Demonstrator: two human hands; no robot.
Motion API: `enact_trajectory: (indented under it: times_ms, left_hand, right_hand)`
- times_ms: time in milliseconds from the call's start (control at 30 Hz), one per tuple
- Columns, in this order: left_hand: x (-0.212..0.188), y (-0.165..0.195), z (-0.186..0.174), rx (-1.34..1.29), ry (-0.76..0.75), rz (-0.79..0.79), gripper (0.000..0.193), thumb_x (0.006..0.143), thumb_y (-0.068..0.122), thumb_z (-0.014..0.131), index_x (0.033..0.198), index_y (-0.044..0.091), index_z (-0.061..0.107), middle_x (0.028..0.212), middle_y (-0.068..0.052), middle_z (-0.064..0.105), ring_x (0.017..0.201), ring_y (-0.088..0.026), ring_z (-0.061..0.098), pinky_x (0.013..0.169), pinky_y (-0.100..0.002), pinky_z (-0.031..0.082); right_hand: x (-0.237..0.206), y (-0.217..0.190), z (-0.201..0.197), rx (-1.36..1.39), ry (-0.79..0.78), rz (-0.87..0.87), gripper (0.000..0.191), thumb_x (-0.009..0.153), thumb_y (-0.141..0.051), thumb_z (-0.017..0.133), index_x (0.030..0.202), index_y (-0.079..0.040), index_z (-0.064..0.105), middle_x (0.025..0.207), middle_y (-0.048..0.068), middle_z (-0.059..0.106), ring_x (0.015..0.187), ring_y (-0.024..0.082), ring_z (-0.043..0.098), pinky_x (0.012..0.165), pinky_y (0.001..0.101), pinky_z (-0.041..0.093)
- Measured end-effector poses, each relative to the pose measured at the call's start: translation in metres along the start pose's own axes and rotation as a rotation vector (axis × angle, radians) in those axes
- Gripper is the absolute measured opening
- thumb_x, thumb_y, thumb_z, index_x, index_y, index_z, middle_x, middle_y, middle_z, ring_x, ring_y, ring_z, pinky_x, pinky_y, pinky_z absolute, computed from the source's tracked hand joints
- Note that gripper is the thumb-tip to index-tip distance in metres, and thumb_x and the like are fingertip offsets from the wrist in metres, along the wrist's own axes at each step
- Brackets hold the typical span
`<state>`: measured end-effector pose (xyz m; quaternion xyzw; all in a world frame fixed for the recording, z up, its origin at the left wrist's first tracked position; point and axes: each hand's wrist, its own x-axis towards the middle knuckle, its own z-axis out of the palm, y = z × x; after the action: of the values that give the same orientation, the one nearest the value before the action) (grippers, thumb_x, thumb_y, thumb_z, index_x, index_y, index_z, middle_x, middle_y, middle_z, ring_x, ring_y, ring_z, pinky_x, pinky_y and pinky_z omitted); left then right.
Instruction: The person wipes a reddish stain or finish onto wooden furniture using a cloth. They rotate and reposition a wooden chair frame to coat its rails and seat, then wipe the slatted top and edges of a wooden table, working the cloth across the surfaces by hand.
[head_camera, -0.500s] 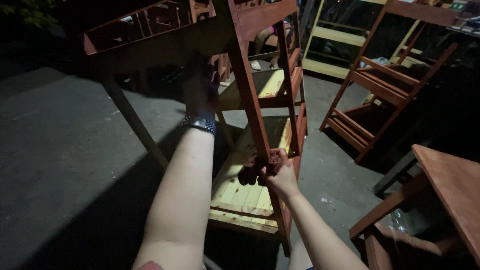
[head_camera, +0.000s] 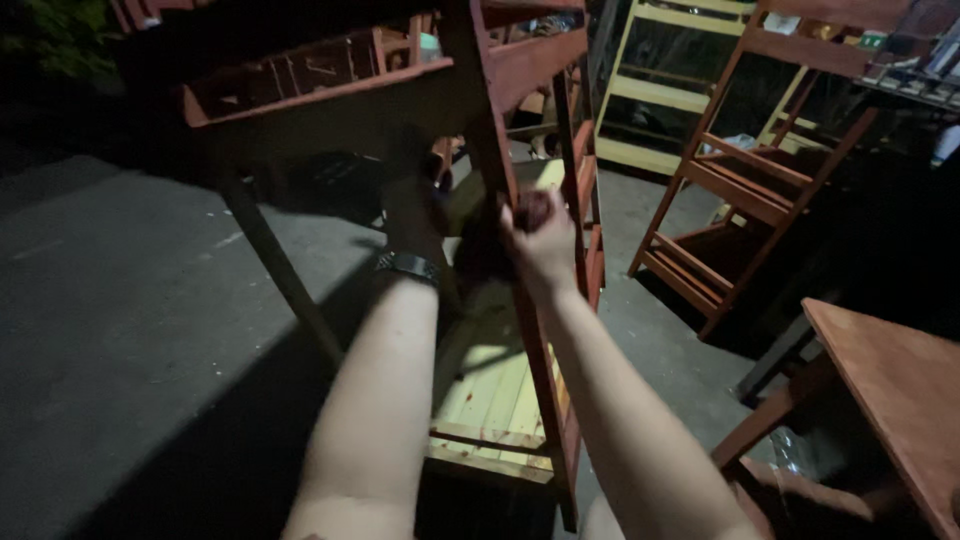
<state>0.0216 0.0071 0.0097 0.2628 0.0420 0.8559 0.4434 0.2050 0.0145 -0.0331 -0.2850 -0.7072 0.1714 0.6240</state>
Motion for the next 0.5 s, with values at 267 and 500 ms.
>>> enact_trajectory:
  times_ms: [267, 500]
  left_hand:
    - [-0.008, 0.001, 0.003, 0.522, -0.131, 0.283, 0.045, 0.102, 0.021, 0.057, 0.146, 0.012, 0.052, 0.143, -0.006, 0.056, 0.125, -0.021, 0.057, 0.101, -0.037, 0.052]
    - [-0.01, 0.013, -0.007, 1.173, -0.257, 0.704, 0.046, 0.112, 0.025, 0.048, 0.155, 0.011, 0.048, 0.151, -0.005, 0.054, 0.134, -0.017, 0.058, 0.112, -0.031, 0.054]
  right_hand:
    - [0.073, -0.06, 0.011, -0.031, -0.001, -0.145, 0.033, 0.093, -0.027, 0.073, 0.114, -0.004, 0.061, 0.096, 0.009, 0.073, 0.09, 0.017, 0.071, 0.083, 0.0313, 0.056]
    - [0.017, -0.047, -0.007, 0.009, -0.202, 0.01, 0.028, 0.093, -0.017, 0.075, 0.112, -0.005, 0.059, 0.095, 0.007, 0.071, 0.088, 0.017, 0.067, 0.082, 0.0296, 0.055]
